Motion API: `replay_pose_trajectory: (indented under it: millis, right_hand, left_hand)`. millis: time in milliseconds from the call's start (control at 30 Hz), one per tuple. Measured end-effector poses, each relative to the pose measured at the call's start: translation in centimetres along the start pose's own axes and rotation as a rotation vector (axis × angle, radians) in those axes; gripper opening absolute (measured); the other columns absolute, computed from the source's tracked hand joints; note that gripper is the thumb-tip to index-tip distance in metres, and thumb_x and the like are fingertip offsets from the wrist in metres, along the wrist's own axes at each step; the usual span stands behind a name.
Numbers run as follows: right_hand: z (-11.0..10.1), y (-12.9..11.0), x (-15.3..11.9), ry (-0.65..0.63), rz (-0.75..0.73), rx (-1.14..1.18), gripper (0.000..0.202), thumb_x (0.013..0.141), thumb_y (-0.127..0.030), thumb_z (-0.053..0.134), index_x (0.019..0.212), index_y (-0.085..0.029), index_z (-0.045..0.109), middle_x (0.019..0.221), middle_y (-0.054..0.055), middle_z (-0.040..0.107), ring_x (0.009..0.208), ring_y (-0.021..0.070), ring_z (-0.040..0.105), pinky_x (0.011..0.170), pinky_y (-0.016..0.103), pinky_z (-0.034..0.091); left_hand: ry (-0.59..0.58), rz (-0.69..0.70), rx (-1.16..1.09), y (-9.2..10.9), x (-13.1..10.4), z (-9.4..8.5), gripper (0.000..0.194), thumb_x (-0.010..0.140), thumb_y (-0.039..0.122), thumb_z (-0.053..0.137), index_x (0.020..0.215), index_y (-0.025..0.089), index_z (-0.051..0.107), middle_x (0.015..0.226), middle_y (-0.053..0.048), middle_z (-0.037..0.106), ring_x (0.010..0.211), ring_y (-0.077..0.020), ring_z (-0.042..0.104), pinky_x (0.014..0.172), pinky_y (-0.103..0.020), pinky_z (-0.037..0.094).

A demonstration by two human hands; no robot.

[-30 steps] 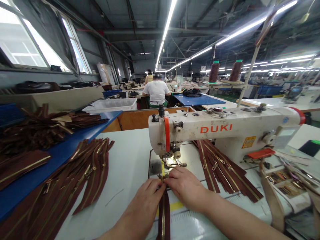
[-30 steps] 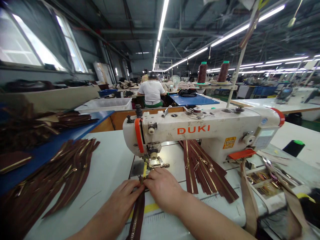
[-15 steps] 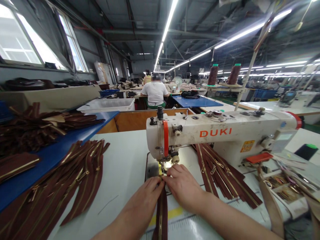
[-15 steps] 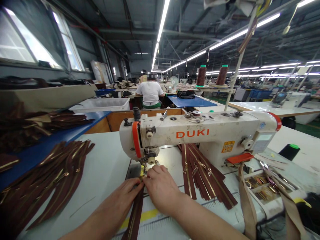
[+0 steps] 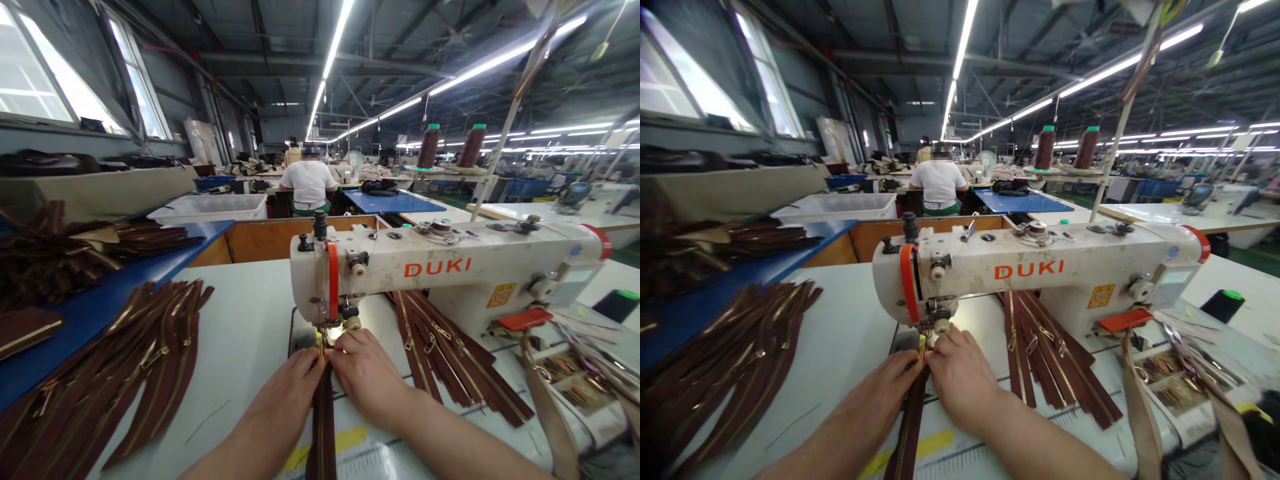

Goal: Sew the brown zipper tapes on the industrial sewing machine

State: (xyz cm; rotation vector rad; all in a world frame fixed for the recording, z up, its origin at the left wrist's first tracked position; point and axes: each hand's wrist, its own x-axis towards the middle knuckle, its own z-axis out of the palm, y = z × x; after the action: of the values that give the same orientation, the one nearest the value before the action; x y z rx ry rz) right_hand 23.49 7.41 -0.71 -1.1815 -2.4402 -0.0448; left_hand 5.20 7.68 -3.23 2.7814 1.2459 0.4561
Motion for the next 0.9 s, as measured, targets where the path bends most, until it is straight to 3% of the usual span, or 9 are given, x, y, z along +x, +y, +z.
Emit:
replay_pose_trajectory:
  millis: [667,900]
  right_hand:
    - [-0.1,0.1,-0.7,0.052,0.005,0.095,0.018,0.091,-0.015,0.047,0.081,-0.018,0.061,0.08,0.005,0.059,0.084,0.0195,0.046,0.076,0.031,0.037]
    - [-0.2,-0.1,-0.9,0.031,-0.004,0.102,0.018,0.092,-0.015,0.045,0.087,-0.017,0.062,0.082,0.006,0.06,0.086,0.0199,0.047,0.079,0.032,0.039]
  left_hand:
    - [0.089,0.015,-0.028,0.1,0.9,-0.7,0.036,0.082,0.003,0.04,0.112,0.017,0.055,0.11,-0.01,0.061,0.104,-0.0231,0.056,0.091,-0.042,0.049]
    - [0.035,-0.018,-0.065,0.6,1.2,-1.0,0.031,0.084,0.005,0.042,0.108,0.016,0.057,0.106,-0.01,0.06,0.101,-0.0237,0.056,0.091,-0.043,0.048]
